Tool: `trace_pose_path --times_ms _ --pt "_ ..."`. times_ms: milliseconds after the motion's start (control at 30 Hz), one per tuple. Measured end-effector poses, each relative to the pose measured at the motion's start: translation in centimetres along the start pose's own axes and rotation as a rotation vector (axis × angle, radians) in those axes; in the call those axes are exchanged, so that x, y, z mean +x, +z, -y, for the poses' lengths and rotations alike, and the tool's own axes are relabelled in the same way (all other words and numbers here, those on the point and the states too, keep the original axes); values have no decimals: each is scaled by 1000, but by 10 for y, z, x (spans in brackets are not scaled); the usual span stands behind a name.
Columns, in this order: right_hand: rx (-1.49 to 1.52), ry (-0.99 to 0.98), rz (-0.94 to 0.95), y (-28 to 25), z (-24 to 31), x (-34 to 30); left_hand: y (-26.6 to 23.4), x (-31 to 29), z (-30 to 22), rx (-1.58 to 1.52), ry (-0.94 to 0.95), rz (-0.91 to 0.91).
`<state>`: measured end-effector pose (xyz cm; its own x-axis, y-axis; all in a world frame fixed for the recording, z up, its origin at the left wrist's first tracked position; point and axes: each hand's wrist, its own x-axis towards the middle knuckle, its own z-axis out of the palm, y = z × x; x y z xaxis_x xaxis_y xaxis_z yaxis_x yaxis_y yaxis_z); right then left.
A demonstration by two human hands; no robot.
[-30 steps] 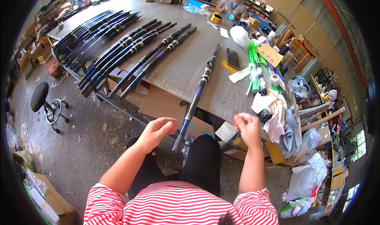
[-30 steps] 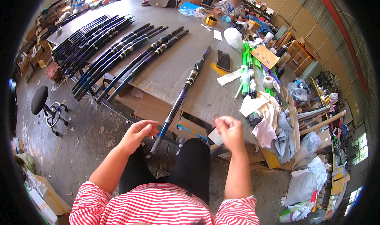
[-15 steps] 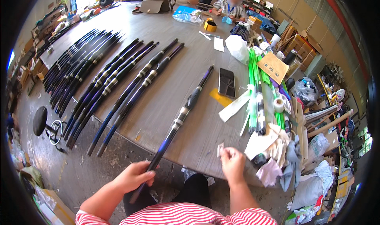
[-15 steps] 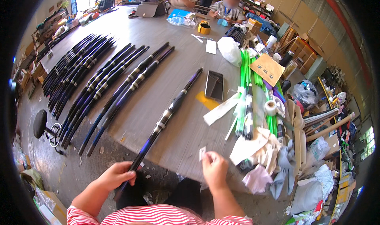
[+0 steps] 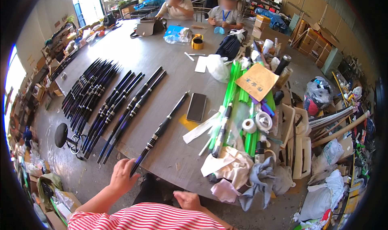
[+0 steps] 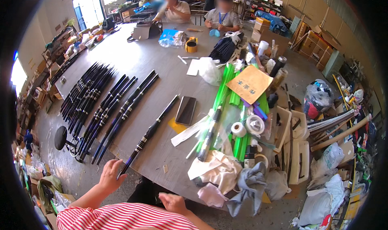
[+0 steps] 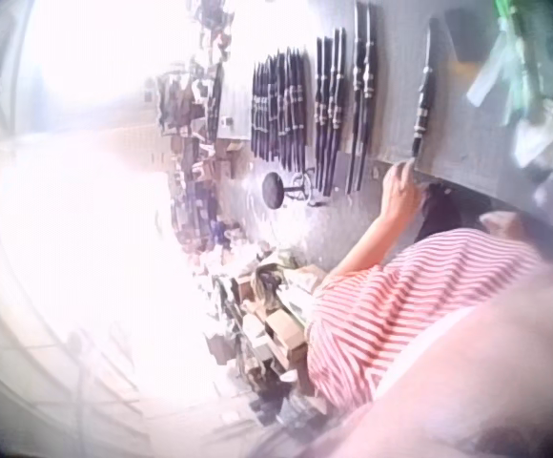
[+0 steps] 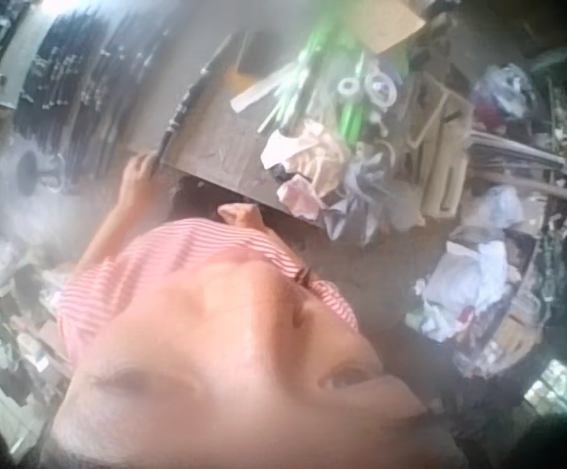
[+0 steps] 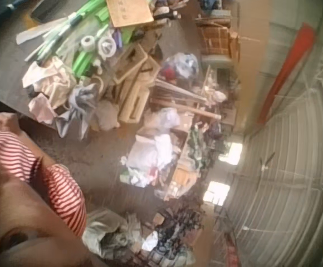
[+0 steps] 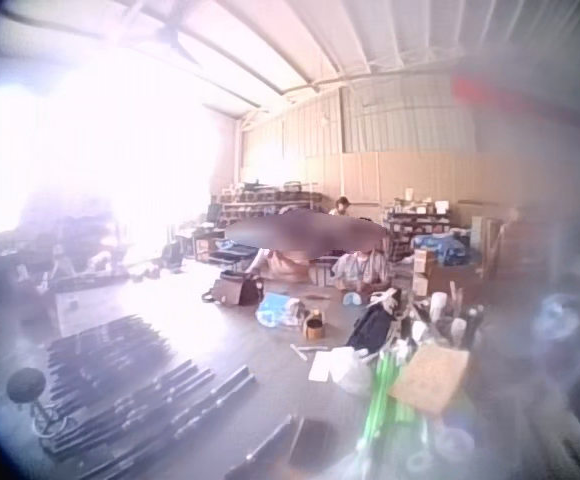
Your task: The person picks up a fishing rod from a table, uses a pen to mark the surface, slides components onto the rod, and then places the rod back onto a row with others.
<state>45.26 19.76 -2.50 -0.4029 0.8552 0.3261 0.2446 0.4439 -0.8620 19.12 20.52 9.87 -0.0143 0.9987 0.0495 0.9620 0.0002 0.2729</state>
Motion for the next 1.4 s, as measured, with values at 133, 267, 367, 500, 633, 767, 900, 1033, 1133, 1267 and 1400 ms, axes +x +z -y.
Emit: trace_pose_path --times_ms 133,267,367,500,633,767,900,1033,1133,1267,1400 --pt "-51 763 271 -20 -29 -83 6 19 -40 -16 276 136" --pt "-262 1198 212 -36 -51 -174 31 42 -53 88 448 415" --pt "-266 1409 -12 -23 -54 -222 73 64 -51 267 657 461" --pt "-195 1648 -299 24 -33 -282 107 81 -67 278 794 476" --pt "-100 1758 -496 92 1 -358 125 74 -92 615 823 538" --pt "-127 1716 -502 169 28 -433 143 66 -92 801 728 620" --pt "-394 1497 -527 227 -7 -518 130 60 -109 569 406 664" --pt "33 1752 -891 214 5 -573 147 63 -98 697 396 541" --pt "229 1925 -1044 183 49 -602 117 34 -143 906 119 533" --pt "148 2027 -1118 185 106 -661 106 36 -159 1097 223 712" --pt "425 2173 -992 155 118 -704 114 -13 -224 1233 397 885"
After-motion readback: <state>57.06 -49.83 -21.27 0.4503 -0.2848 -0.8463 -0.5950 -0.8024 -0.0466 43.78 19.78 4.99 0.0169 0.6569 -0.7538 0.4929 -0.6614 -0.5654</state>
